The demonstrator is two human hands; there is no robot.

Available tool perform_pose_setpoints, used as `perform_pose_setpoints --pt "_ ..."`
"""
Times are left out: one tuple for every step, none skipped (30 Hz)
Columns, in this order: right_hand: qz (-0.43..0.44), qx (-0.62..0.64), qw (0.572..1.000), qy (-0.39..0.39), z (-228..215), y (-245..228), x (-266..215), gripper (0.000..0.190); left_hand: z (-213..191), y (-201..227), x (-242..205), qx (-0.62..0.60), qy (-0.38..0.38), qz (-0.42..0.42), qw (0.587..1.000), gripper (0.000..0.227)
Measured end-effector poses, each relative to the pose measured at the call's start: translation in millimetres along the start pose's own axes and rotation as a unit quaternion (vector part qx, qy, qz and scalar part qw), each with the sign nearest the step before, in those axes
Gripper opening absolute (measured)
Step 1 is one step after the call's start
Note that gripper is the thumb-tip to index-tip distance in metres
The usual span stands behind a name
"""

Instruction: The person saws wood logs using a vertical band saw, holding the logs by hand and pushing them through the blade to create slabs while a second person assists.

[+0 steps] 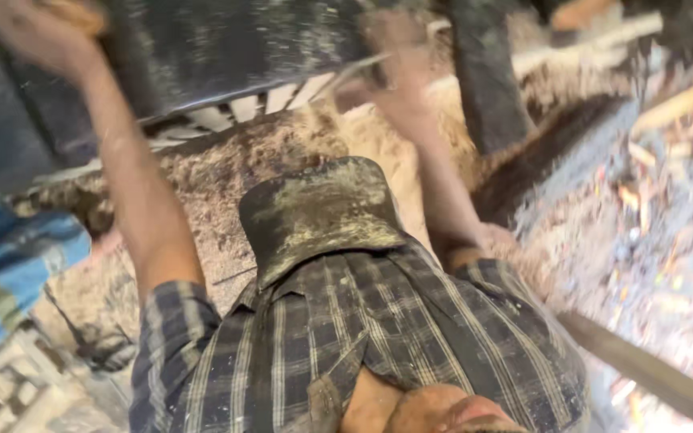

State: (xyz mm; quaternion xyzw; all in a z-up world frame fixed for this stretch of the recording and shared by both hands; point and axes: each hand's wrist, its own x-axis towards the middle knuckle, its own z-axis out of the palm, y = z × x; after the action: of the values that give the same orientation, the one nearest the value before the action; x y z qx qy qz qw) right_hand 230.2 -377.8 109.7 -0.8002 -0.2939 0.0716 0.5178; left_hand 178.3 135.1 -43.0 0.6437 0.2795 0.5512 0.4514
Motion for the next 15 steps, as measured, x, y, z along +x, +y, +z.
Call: perform_pose_setpoints --pt "0.156 -0.107 0.973 0.131 -60.8 7.6 -39.9 0.089 -4.4 5.2 -18.1 -0.013 0.024 0.011 1.000 0.058" --pt "0.281 -0.299 0.889 0.205 -107.3 15.2 -69.4 0.092 -7.0 15.8 -44.4 -0.030 0.038 0.021 0.999 0.059" --pt "0.259 -0.255 0.879 0.308 -147.6 24.2 -92.2 0.087 -4.5 30.7 -80.4 -0.044 0.036 0.028 0.998 0.060" --pt "0.248 -0.119 0.903 0.331 -174.7 33.6 -115.1 0.095 -6.6 52.6 -132.8 -0.074 -0.031 -0.080 0.993 0.065" --pt "0.231 0.019 0.908 0.348 -190.0 44.2 -136.4 0.104 14.2 73.2 -175.2 -0.007 -0.068 -0.086 0.994 0.057" --pt "0.397 0.154 0.827 0.368 -191.9 59.9 -150.2 0.096 23.3 100.5 -227.4 -0.125 -0.117 -0.258 0.951 0.034" --pt "0.539 0.285 0.705 0.362 -191.2 74.9 -161.5 0.092 48.4 121.7 -261.2 -0.193 -0.144 -0.259 0.935 0.003" --pt "0.451 0.392 0.728 0.335 -173.2 94.4 -161.8 0.088 41.3 145.7 -289.9 0.060 -0.358 -0.001 0.932 0.016" --pt "0.355 0.492 0.736 0.299 -156.0 109.2 -161.0 0.084 53.4 167.2 -318.8 0.046 -0.426 -0.352 0.832 0.021" --pt "0.357 0.494 0.737 0.291 -154.1 115.6 -163.0 0.084 58.5 183.7 -335.8 -0.078 -0.497 -0.299 0.811 0.013" --pt "0.336 0.474 0.763 0.284 -148.9 117.2 -165.8 0.077 65.6 195.9 -346.7 -0.095 -0.543 -0.172 0.816 0.021" --pt "0.312 0.451 0.788 0.279 -144.6 115.2 -168.6 0.071 68.3 205.4 -354.0 -0.084 -0.571 -0.187 0.795 0.025" --pt "0.311 0.450 0.791 0.275 -130.0 110.4 -172.6 0.071 68.7 214.3 -359.3 -0.073 -0.598 -0.201 0.773 0.030" --pt "0.311 0.323 0.830 0.331 -106.1 104.3 -174.5 0.073 68.9 222.0 -360.2 -0.073 -0.589 -0.202 0.779 0.030" --pt "0.302 0.191 0.853 0.382 -82.6 97.3 -175.4 0.076 68.4 229.0 -359.8 -0.082 -0.598 -0.242 0.760 0.037"
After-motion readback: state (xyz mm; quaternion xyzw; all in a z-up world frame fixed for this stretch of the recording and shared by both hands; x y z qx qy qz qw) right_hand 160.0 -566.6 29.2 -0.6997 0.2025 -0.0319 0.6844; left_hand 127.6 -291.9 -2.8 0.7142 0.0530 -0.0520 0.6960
